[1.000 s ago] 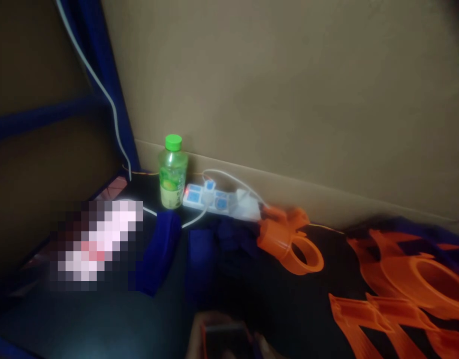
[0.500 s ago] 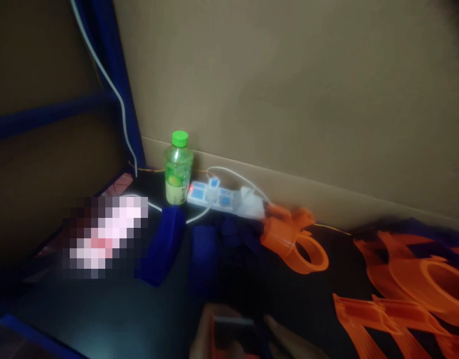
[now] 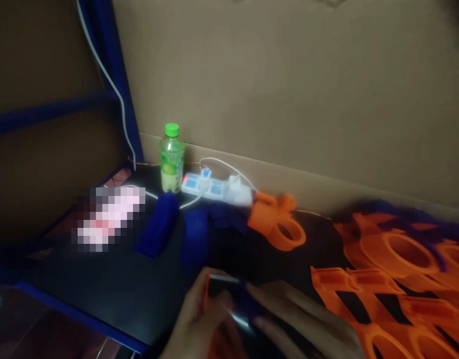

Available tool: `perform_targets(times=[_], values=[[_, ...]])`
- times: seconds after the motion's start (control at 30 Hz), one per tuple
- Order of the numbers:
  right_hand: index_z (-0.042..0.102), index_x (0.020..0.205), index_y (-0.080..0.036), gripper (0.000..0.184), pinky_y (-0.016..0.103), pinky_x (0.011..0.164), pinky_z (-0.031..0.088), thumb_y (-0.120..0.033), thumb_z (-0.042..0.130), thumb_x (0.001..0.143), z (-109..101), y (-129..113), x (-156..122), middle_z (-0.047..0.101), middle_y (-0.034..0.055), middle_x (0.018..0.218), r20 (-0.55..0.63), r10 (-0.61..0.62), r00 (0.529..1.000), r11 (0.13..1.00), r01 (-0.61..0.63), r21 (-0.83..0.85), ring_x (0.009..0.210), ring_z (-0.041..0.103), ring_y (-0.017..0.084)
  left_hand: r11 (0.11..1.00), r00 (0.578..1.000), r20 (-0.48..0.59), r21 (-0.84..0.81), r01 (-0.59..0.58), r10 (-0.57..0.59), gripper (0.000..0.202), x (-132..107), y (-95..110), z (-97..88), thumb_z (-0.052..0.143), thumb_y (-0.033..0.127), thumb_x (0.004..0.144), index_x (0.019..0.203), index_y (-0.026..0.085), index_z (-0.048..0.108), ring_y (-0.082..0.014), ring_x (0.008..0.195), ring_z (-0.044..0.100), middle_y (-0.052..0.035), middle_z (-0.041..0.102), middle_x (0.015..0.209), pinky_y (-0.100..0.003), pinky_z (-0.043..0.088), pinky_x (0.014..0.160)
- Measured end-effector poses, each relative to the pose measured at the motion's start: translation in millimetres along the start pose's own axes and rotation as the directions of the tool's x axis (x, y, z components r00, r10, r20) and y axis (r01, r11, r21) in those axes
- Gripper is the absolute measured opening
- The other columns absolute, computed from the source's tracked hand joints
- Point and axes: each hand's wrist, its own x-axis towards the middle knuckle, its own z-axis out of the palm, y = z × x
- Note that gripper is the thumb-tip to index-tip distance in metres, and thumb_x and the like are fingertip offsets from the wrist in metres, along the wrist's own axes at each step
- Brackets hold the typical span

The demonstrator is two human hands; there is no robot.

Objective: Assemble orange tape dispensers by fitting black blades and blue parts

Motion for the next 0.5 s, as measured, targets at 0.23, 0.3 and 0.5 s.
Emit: perform_targets(times=[0.23, 0.3, 0.5], values=[[0.071, 0.118, -0.024, 0.029, 0.014, 0.073, 0.06, -0.014, 0.061, 0.092, 14, -8, -5, 0.071, 0.0017, 0.096, -0.196, 0.059, 0.979, 0.997, -0.05, 0.053, 0.082, 0.07, 0.01, 0.994, 0.984, -0.171, -0.104, 0.036, -0.053, 0.044, -7, 11, 6.8, 0.071, 0.041, 0.083, 0.118, 0.019, 0.058, -0.0168, 0.052, 0.068, -0.0013, 0.071, 0.069, -0.026, 0.054, 0.053], [0.071, 0.12, -0.023, 0.031, 0.017, 0.071, 0.06, -0.013, 0.062, 0.091, 18, -9, -7, 0.072, 0.0026, 0.096, -0.265, 0.104, 0.959, 0.993, -0.085, 0.082, 0.082, 0.071, 0.012, 0.99, 0.981, -0.182, -0.139, 0.036, -0.061, 0.046, -7, 13, 5.7, 0.07, 0.043, 0.083, 0.12, 0.018, 0.058, -0.0183, 0.052, 0.068, -0.002, 0.071, 0.068, -0.029, 0.055, 0.053], [0.072, 0.118, -0.022, 0.029, 0.026, 0.075, 0.062, -0.015, 0.061, 0.092, 29, -9, -9, 0.072, 0.0067, 0.105, -0.322, 0.097, 0.942, 0.995, -0.09, 0.036, 0.091, 0.07, 0.017, 0.976, 0.984, -0.155, -0.214, 0.049, -0.083, 0.049, -8, 10, -1.0, 0.072, 0.044, 0.082, 0.122, 0.018, 0.059, -0.0193, 0.052, 0.068, -0.0017, 0.071, 0.068, -0.034, 0.057, 0.057]])
